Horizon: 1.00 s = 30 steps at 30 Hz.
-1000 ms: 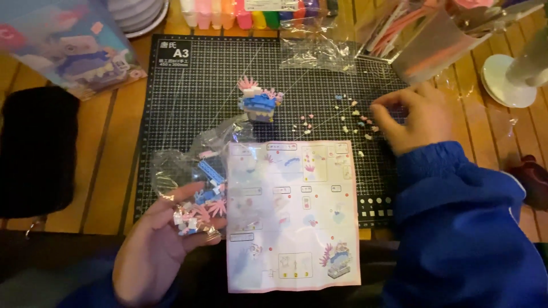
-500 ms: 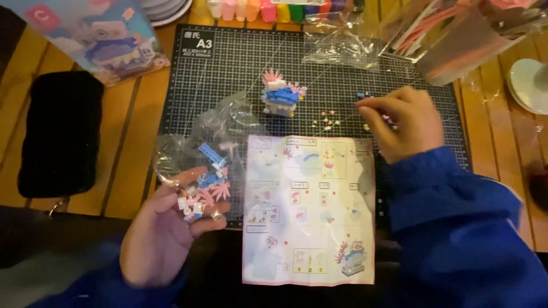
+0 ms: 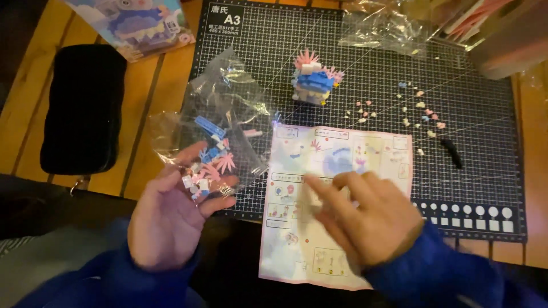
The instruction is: Assembling a small plastic block model by reading instructions and opening parts bags.
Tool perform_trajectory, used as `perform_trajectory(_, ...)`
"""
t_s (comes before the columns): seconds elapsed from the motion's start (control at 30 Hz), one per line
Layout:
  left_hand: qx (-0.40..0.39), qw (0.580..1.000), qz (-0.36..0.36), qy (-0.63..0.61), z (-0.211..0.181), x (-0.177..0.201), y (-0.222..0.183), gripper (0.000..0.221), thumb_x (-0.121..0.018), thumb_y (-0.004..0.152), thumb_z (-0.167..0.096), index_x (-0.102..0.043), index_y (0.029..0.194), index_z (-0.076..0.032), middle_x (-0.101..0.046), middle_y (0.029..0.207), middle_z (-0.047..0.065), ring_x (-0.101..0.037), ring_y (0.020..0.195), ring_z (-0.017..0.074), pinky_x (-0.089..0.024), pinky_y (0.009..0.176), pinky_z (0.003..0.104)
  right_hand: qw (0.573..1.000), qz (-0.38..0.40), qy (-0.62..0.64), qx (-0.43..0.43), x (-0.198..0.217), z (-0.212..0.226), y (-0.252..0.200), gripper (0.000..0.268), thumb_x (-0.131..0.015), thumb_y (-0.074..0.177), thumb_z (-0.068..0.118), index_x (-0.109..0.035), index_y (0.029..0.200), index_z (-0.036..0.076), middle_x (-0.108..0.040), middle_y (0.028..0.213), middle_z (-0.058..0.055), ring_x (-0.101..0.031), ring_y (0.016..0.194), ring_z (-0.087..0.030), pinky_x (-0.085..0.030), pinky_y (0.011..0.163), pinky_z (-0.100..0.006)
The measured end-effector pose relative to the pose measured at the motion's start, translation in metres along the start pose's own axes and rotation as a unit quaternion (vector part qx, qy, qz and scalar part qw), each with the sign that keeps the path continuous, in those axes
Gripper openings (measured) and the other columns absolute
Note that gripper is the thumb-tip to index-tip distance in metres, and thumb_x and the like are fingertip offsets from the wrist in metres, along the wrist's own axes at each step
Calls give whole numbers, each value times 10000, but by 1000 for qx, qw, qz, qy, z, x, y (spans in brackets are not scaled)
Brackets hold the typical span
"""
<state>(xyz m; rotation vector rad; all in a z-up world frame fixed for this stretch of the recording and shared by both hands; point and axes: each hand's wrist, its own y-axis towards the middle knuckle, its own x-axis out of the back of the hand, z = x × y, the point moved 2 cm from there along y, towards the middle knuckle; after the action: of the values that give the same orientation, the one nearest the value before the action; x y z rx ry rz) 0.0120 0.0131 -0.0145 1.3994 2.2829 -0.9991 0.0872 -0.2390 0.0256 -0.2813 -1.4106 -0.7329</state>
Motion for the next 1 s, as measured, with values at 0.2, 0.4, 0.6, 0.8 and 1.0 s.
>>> perform_trajectory(0.2, -12, 1000, 1, -29, -3, 1, 1, 563, -532, 848, -264, -506, 1348, -7, -557, 1313, 153, -668, 976, 423, -613, 687, 456, 994, -32, -92, 52, -12, 13, -4, 464, -708, 892, 347, -564, 1317, 232, -539, 872, -14, -501, 651, -223, -413, 553, -353)
perform_trajectory(0.4, -33, 997, 28, -56, -5, 0, 0, 491, -554, 875, -238, -533, 1295, 15, -500, 1403, 129, -663, 975, 430, -630, 674, 460, 992, -34, -103, 61, -12, 14, -3, 420, -697, 898, 397, -602, 1287, 274, -538, 841, -3, -485, 629, -211, -389, 506, -343)
perform_trajectory(0.6, -30, 998, 32, -43, -5, -1, 0, 520, -516, 878, -245, -507, 1325, 20, -500, 1396, 157, -667, 980, 403, -629, 682, 447, 996, -36, -63, 54, -7, 20, -3, 349, -655, 917, 209, -625, 1252, 300, -535, 813, -6, -474, 608, -213, -406, 488, -347)
perform_trajectory(0.8, -23, 998, 35, -40, -4, 1, 1, 537, -506, 878, -258, -495, 1345, 5, -509, 1386, 173, -663, 994, 413, -626, 695, 452, 993, -28, -88, 77, -6, 20, -6, 598, -553, 805, 7, -567, 1330, 293, -560, 881, -45, -488, 645, -228, -439, 534, -341)
perform_trajectory(1.0, -29, 998, 43, -44, -4, 0, 0, 529, -505, 886, -249, -489, 1346, 12, -482, 1410, 164, -660, 981, 411, -629, 688, 445, 990, -54, -107, 80, -5, 22, -6, 524, -566, 894, 72, -535, 1368, 293, -593, 903, -37, -504, 657, -204, -424, 533, -310)
